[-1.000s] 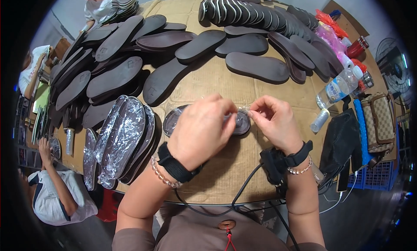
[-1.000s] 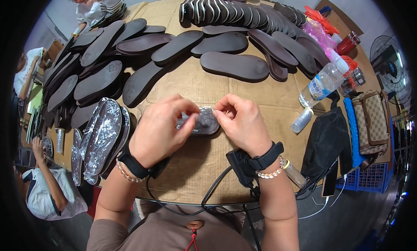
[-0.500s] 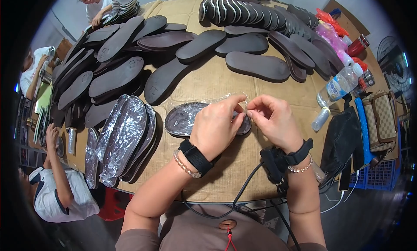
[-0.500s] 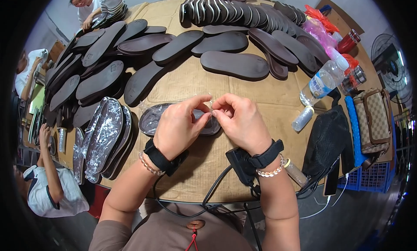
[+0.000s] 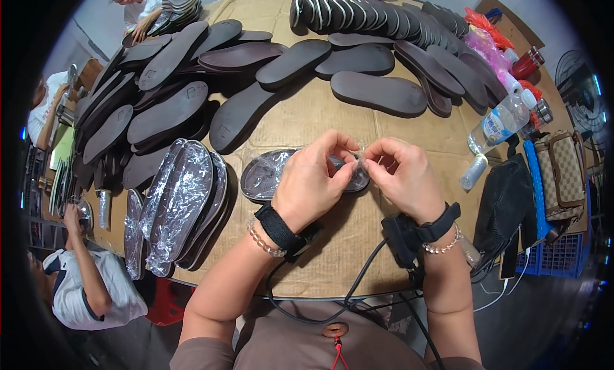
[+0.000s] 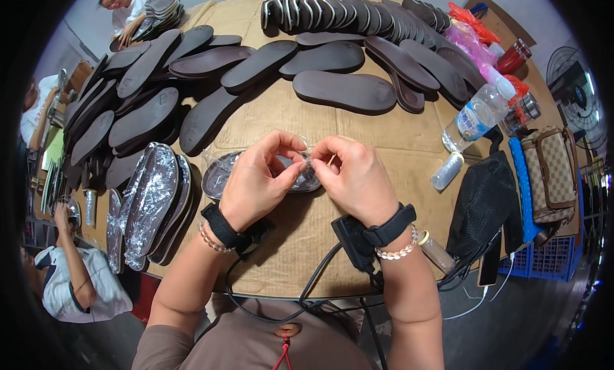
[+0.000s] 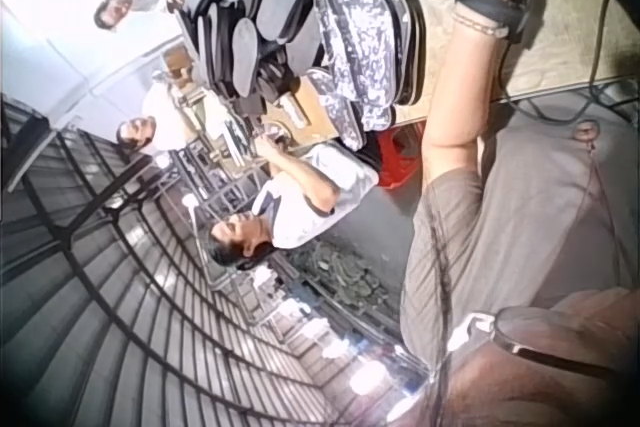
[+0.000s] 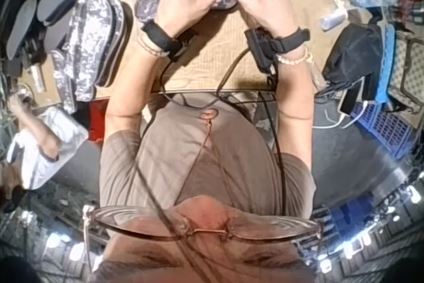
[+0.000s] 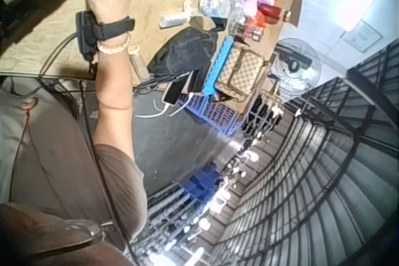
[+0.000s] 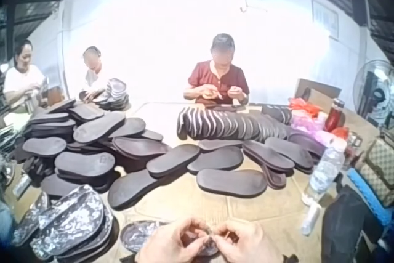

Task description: Applying protective plastic film to the underside of shoe soles at a work table in a factory.

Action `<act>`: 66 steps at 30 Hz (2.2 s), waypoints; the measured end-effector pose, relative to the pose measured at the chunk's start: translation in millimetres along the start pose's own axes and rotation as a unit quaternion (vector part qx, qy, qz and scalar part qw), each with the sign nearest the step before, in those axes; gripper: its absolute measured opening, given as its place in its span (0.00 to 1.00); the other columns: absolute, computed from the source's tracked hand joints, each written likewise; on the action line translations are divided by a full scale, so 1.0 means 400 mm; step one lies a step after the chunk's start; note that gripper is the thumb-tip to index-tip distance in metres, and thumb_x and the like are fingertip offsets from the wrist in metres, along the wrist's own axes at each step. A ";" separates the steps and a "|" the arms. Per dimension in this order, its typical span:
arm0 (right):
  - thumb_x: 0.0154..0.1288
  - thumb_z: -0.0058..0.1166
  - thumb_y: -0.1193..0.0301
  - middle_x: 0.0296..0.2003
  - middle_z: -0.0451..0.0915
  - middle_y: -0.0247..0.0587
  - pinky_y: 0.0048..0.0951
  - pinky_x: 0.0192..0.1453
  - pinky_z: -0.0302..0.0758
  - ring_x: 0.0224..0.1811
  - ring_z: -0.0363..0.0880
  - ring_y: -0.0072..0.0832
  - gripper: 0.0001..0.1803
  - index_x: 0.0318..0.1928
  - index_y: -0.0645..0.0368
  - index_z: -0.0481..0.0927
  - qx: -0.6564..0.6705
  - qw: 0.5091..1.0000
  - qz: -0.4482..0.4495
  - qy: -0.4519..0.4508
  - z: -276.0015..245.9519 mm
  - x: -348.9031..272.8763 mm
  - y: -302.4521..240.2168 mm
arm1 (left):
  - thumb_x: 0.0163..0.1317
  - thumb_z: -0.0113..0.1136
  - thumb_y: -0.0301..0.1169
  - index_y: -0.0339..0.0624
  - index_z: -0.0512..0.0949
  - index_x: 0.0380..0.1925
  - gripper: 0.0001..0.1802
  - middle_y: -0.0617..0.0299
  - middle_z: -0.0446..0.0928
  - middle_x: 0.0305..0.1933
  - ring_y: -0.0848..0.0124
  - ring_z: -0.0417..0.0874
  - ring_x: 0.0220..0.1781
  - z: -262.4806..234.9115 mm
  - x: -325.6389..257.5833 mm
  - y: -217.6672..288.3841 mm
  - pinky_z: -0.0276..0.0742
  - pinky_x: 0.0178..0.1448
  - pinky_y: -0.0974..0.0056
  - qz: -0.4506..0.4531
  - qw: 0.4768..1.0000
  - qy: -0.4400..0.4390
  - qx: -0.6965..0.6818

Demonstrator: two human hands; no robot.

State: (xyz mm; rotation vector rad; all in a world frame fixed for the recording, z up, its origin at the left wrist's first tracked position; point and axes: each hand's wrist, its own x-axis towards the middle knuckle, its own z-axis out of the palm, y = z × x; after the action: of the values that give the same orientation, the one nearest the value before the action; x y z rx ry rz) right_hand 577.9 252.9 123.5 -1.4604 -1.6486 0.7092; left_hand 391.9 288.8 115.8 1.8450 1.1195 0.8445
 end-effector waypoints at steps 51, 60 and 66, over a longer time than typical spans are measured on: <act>0.61 0.60 0.76 0.30 0.81 0.48 0.36 0.33 0.78 0.27 0.82 0.39 0.03 0.33 0.63 0.80 -0.079 0.996 -0.028 -0.010 -0.004 0.008 0.007 | 0.68 0.67 0.28 0.38 0.85 0.43 0.07 0.66 0.82 0.28 0.80 0.78 0.27 -0.027 -0.007 -0.008 0.75 0.32 0.70 -0.034 0.998 -0.059 -0.007; 0.63 0.61 0.77 0.30 0.81 0.46 0.33 0.34 0.77 0.27 0.81 0.35 0.04 0.35 0.65 0.80 -0.038 0.999 -0.015 -0.029 -0.005 0.007 0.002 | 0.69 0.66 0.26 0.37 0.84 0.51 0.12 0.61 0.85 0.35 0.80 0.81 0.28 -0.016 -0.007 -0.023 0.78 0.35 0.70 0.024 0.998 -0.060 -0.021; 0.64 0.60 0.77 0.32 0.82 0.49 0.37 0.36 0.79 0.30 0.83 0.43 0.04 0.36 0.65 0.81 -0.056 0.998 -0.031 -0.028 -0.006 0.007 0.005 | 0.68 0.68 0.26 0.37 0.84 0.50 0.12 0.63 0.86 0.36 0.81 0.82 0.31 -0.021 -0.002 -0.025 0.79 0.37 0.70 -0.003 0.997 -0.082 -0.011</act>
State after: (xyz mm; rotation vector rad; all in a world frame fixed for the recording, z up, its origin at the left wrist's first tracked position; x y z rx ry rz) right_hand 581.1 255.6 123.6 -1.4727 -1.7949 0.6369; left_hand 380.8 293.2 110.9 1.8550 1.0079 0.6849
